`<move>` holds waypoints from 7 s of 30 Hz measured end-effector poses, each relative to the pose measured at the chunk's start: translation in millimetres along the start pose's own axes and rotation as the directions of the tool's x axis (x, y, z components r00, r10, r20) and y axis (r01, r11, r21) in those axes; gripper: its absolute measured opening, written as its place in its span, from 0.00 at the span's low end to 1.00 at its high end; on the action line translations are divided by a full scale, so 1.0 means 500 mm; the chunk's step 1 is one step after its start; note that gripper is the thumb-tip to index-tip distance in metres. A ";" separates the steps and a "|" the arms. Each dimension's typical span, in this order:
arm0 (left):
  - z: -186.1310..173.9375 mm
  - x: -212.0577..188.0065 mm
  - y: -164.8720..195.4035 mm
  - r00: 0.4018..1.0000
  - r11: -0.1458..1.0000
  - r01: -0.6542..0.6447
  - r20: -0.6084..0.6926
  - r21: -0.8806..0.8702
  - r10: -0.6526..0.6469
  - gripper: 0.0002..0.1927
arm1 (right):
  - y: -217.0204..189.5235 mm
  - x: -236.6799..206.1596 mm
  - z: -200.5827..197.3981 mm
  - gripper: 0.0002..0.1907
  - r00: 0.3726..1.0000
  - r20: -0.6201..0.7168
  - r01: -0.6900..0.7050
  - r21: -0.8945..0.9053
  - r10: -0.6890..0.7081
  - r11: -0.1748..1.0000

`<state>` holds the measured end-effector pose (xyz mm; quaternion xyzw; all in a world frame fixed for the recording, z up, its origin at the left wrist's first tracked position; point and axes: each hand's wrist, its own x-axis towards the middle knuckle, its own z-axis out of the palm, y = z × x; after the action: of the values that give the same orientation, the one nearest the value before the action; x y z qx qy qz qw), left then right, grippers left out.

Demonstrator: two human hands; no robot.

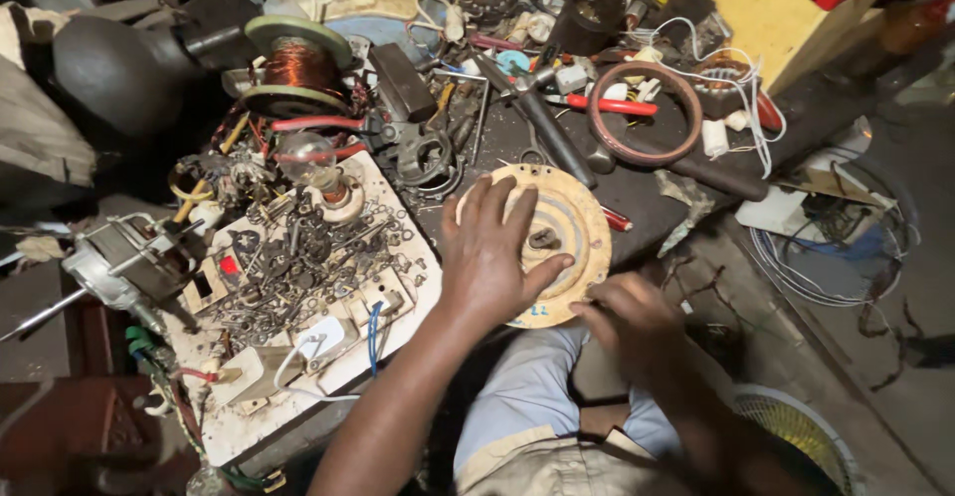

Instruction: The person sits at a cluttered workbench repairing a ceiling fan motor. They handle the round fan motor housing, turn and reposition it, remove and fit components, and pick small screws and parts from a parts board to work on the motor assembly.

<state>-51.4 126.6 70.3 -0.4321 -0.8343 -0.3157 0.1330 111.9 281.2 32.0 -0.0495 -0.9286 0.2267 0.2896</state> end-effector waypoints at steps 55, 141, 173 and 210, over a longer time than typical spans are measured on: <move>0.029 -0.034 -0.026 0.993 0.994 0.106 -0.055 0.024 -0.105 0.38 | 0.106 -0.028 0.051 0.15 0.994 0.091 0.063 -0.054 -0.058 0.997; 0.056 -0.044 -0.040 0.991 0.989 0.128 -0.047 0.074 -0.125 0.39 | 0.225 -0.063 0.093 0.15 0.969 0.194 0.153 0.004 -0.151 0.988; 0.009 -0.015 -0.014 0.998 0.994 0.054 -0.030 -0.097 -0.058 0.36 | 0.019 0.008 -0.014 0.14 0.959 0.284 0.026 -0.063 -0.007 0.998; -0.004 -0.004 -0.008 1.000 0.999 0.008 0.006 -0.051 -0.008 0.35 | 0.021 -0.054 -0.013 0.12 0.930 0.227 -0.296 0.004 0.287 0.955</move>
<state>-53.4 122.4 69.4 -0.4330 -0.8280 -0.3360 0.1182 137.5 287.3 18.2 -0.1552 -0.9332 0.2890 0.1470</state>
